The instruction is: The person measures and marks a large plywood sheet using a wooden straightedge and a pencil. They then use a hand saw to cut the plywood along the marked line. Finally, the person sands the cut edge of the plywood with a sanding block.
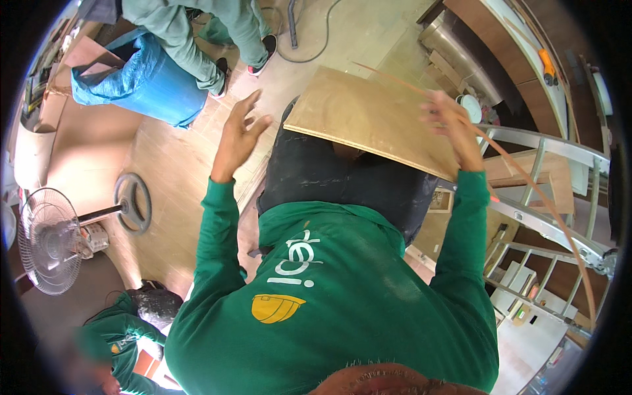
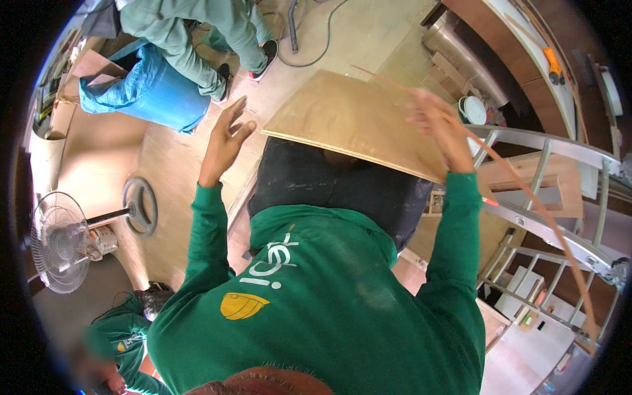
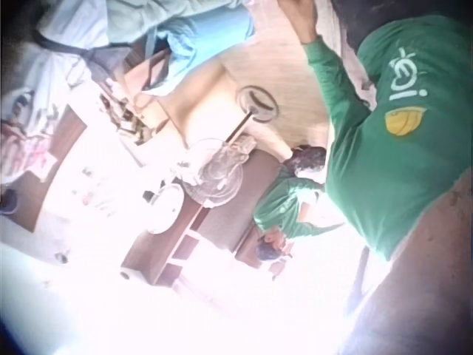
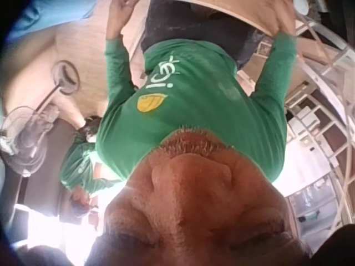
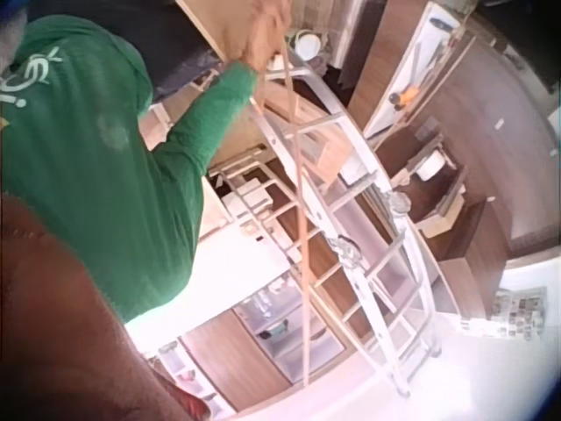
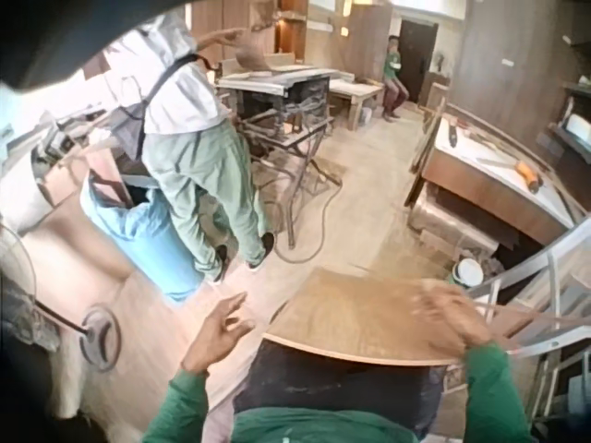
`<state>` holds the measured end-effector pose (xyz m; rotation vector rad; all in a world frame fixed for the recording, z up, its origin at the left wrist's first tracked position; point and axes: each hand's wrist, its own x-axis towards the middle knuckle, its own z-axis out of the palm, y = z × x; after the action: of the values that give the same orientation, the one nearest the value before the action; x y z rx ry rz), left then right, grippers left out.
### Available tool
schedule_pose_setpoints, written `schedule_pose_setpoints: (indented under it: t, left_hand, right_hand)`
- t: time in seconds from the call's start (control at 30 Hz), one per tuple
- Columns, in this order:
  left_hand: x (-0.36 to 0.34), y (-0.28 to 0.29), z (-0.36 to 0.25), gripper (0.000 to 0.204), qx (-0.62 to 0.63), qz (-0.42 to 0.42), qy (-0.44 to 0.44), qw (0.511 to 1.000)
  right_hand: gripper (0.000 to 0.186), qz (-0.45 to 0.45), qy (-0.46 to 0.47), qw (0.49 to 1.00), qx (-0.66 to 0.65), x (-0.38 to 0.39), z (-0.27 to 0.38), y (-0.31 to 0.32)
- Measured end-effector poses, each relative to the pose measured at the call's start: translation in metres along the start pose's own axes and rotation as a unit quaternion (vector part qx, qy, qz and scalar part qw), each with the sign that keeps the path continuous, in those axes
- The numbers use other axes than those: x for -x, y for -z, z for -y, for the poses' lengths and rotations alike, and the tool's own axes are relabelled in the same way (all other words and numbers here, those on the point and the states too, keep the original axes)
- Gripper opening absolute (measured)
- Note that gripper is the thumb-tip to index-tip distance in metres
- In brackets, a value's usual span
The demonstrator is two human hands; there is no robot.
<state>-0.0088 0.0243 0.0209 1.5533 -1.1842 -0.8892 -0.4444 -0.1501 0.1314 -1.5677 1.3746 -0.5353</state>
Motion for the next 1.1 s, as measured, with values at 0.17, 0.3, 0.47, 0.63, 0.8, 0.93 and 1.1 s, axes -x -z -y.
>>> schedule_pose_setpoints:
  t: [0.17, 0.3, 0.47, 0.63, 0.8, 0.93, 1.1]
  left_hand:
    - [0.038, -0.061, -0.152, 0.086, -0.052, 0.055, -0.331, 0.941]
    - [0.02, -0.112, -0.202, 0.088, -0.082, 0.051, -0.41, 0.907]
    - [-0.039, -0.11, -0.177, 0.053, -0.163, 0.144, -0.287, 0.933]
    - [-0.062, -0.093, -0.156, 0.039, -0.17, 0.149, -0.305, 0.925]
    - [-0.055, -0.09, -0.148, 0.041, -0.218, 0.154, -0.328, 0.906]
    - [-0.049, -0.082, -0.144, 0.053, -0.039, 0.264, -0.331, 0.905]
    - [-0.042, -0.07, -0.139, 0.05, 0.002, 0.379, -0.208, 0.902]
  right_hand:
    - [0.069, 0.142, 0.058, 0.987, 0.053, -0.065, 0.0, -0.065]
    - [0.066, 0.171, 0.089, 0.979, 0.07, -0.097, -0.018, -0.099]
    - [0.063, 0.181, 0.108, 0.973, 0.093, -0.121, -0.04, -0.113]
    - [0.061, 0.203, 0.111, 0.961, 0.15, -0.102, -0.002, -0.118]
    - [0.063, 0.223, 0.156, 0.927, 0.258, -0.017, 0.066, -0.088]
    - [0.082, 0.113, 0.278, 0.941, 0.157, 0.064, 0.058, -0.1]
    - [0.089, 0.009, 0.313, 0.916, 0.251, 0.109, 0.051, -0.131]
